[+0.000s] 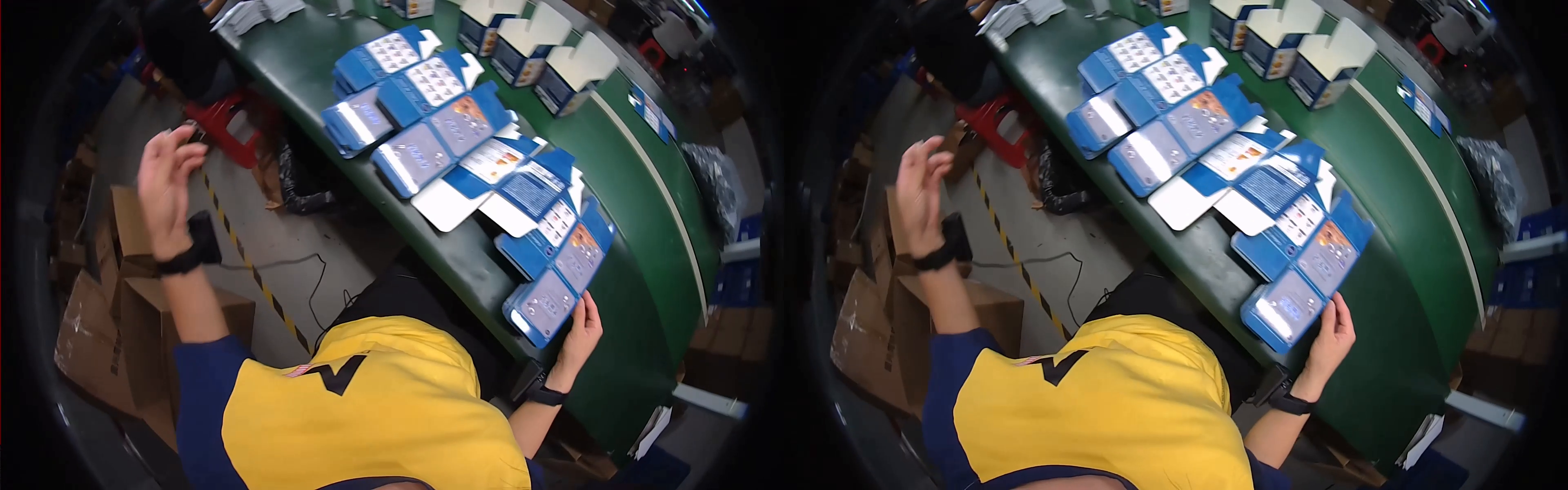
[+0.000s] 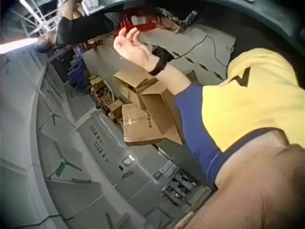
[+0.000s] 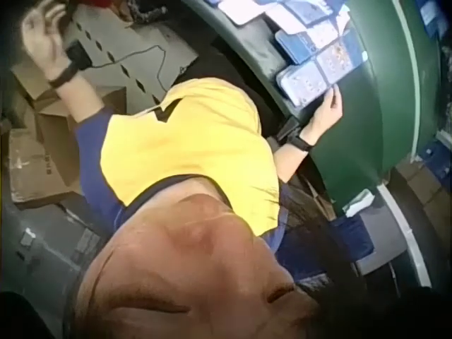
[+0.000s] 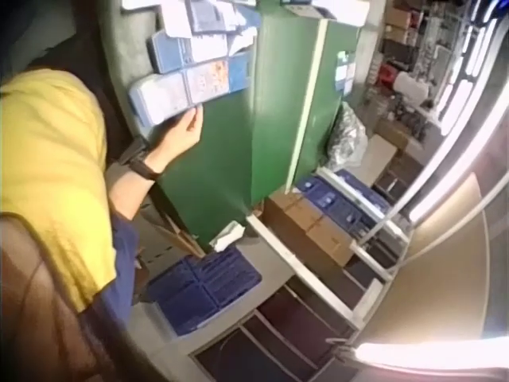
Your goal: The person folds blue and white cardboard boxes by hand, inserts a paper pamphlet into each, and places the assembled boxes onto the green conveyor belt.
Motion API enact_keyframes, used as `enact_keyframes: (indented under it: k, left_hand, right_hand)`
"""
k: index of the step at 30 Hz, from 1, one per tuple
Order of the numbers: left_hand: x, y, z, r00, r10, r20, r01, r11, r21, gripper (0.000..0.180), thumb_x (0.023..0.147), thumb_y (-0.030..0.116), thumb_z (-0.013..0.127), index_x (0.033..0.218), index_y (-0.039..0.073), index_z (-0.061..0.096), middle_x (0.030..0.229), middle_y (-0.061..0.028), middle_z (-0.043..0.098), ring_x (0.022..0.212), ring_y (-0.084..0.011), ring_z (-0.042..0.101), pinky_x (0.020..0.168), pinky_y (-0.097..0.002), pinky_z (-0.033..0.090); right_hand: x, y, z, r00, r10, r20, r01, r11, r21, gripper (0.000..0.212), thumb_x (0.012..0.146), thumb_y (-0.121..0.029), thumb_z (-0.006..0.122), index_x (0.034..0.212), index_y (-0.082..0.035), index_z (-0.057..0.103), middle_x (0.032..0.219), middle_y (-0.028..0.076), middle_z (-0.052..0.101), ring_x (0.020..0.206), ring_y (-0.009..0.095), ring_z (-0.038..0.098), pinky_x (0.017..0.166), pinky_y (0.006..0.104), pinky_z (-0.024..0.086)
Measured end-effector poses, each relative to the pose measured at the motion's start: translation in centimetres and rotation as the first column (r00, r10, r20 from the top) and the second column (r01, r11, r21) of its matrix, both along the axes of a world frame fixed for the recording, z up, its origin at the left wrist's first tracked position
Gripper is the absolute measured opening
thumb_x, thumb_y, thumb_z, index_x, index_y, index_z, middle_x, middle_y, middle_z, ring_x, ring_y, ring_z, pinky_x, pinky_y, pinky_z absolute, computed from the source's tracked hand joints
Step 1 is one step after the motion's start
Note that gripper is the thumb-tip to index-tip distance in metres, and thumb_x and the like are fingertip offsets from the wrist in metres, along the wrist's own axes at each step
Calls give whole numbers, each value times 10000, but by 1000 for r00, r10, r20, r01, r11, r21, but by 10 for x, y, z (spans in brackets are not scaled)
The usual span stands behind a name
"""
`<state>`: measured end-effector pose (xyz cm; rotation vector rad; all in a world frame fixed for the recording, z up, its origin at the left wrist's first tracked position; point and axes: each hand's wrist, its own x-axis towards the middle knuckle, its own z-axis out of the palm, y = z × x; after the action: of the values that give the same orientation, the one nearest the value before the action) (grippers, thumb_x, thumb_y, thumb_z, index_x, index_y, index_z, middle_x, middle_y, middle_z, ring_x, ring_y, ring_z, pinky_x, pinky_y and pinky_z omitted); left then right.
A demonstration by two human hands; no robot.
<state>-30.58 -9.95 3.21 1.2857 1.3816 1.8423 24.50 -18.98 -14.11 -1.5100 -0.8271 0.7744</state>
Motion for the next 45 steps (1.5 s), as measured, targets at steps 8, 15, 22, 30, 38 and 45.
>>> enact_keyframes:
  k: [8,15,22,30,38,45]
  left_hand:
    - [-50,147,-178,990,-64,125,115,878,-465,168,909,143,533,1001,3,531,907,-129,630,764,-199,655,638,-295,541]
    - [72,152,-116,872,385,-303,-330,918,220,209,856,52,572,1057,0,544,992,-120,595,876,-212,586,770,-306,477]
    - [315,55,-90,570,-245,-785,521,846,115,601,747,331,713,1226,31,507,1174,-200,560,1075,-382,542,862,-442,463]
    - [342,89,-75,241,-505,-829,357,840,-408,449,771,178,612,1149,-40,508,1052,-320,584,823,-371,651,697,-446,518]
    - [261,45,29,811,-533,-240,550,835,2,313,842,44,548,1132,-74,556,885,-156,666,758,-167,641,721,-298,505]
    - [316,26,-51,329,-845,422,929,370,15,420,885,105,575,1256,-59,466,1152,-89,593,1064,-155,553,953,-291,404]
  right_hand:
    - [10,4,0,999,17,49,-15,999,-33,313,936,-109,536,1184,81,552,1041,92,631,913,114,578,829,228,452]
    - [12,-9,-1,997,-46,63,48,998,-34,290,935,-102,532,1162,76,567,1031,89,634,904,110,579,826,225,452]
    - [1,0,6,996,-70,54,71,997,-14,253,922,-68,543,1131,67,592,989,72,641,871,100,580,791,222,460]
    - [-14,-7,12,994,-55,97,57,998,-14,232,914,-69,558,1106,47,615,961,71,644,846,93,584,761,217,469]
    - [-9,-18,68,984,-172,40,163,972,170,270,923,-107,549,1139,50,590,941,102,650,839,140,600,783,261,490]
    - [-60,5,125,1000,-12,22,-1,870,494,338,878,-161,630,1125,65,583,956,131,653,836,215,611,843,345,486]
